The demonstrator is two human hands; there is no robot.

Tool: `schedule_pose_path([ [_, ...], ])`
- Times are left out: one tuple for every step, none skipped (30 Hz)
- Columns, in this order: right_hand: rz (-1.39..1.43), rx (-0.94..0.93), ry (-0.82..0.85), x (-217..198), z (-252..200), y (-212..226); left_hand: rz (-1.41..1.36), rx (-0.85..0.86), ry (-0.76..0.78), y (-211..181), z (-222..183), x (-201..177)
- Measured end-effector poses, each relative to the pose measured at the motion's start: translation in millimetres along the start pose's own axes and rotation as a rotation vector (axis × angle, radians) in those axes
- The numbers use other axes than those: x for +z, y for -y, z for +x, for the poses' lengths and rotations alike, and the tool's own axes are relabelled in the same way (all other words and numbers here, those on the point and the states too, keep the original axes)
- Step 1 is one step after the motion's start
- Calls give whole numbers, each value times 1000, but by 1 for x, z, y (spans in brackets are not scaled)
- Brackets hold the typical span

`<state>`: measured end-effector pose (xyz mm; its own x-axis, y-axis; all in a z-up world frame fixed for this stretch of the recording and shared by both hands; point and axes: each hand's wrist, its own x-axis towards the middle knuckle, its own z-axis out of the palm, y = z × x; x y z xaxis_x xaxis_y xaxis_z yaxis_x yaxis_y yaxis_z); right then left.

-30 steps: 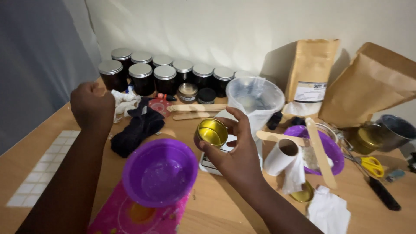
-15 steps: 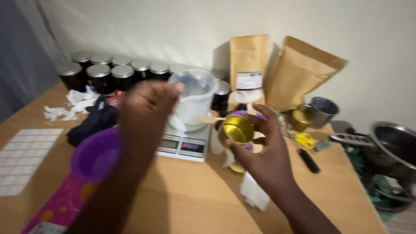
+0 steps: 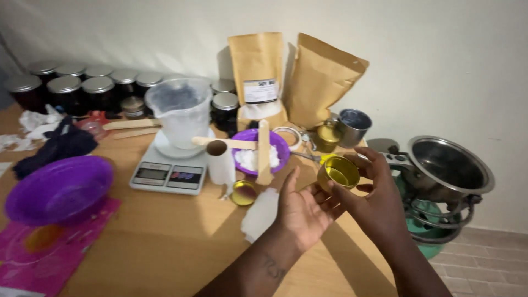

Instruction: Cleaning a small gold candle tin and its lid using a white cloth at a workspace.

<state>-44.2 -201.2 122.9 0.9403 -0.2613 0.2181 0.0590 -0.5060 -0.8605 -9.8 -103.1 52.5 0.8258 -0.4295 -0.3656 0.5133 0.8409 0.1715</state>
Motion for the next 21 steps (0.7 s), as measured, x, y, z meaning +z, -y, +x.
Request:
schedule_pose_path([
  [-21, 6, 11, -5, 4, -7, -35, -16, 7, 8, 11, 1],
  [-41, 11, 22, -11, 7, -14, -69, -32, 13, 16, 22, 2],
  [-42, 17, 18, -15, 10, -24, -67, -38, 11, 23, 32, 1],
  [-34, -54, -3, -19, 12, -34, -114, -45, 38, 30, 41, -1],
  [-27, -127, -21, -22, 15, -43, -163, -52, 66, 36, 51, -2],
  [-29, -121, -23, -26, 20, -56, -163, -57, 63, 41, 49, 5],
  [-127, -214, -55, -30, 25, -68, -172, -32, 60, 45, 47, 12],
  [-226, -308, -86, -32, 31, -80, -180, -7, 57, 48, 45, 19],
  [-226, -307, -83, -36, 37, -86, -182, -6, 55, 52, 48, 21],
  [-292, -351, -66, -40, 43, -92, -165, 4, 56, 55, 51, 22],
  [-356, -397, -49, -43, 50, -97, -147, 16, 59, 58, 55, 24],
  [-356, -398, -47, -46, 49, -92, -148, 18, 58, 63, 63, 22],
  [-341, -285, -17, -48, 47, -88, -159, 15, 72, 68, 72, 19],
  [-326, -172, 12, -51, 46, -83, -169, 12, 86, 73, 80, 16],
  [-326, -174, 16, -56, 50, -86, -172, 16, 84, 76, 77, 22],
  [-347, -108, 20, -61, 54, -89, -107, 34, 51, 78, 74, 28],
  [-367, -44, 24, -66, 59, -91, -42, 52, 17, 81, 71, 35],
  [-366, -47, 28, -72, 63, -90, -44, 56, 17, 84, 77, 36],
  [-339, 43, 28, -77, 67, -90, -66, 56, 30, 88, 82, 37],
  [-312, 132, 29, -83, 71, -90, -89, 56, 43, 92, 87, 37],
  [-314, 133, 32, -88, 72, -90, -92, 57, 41, 99, 95, 39],
])
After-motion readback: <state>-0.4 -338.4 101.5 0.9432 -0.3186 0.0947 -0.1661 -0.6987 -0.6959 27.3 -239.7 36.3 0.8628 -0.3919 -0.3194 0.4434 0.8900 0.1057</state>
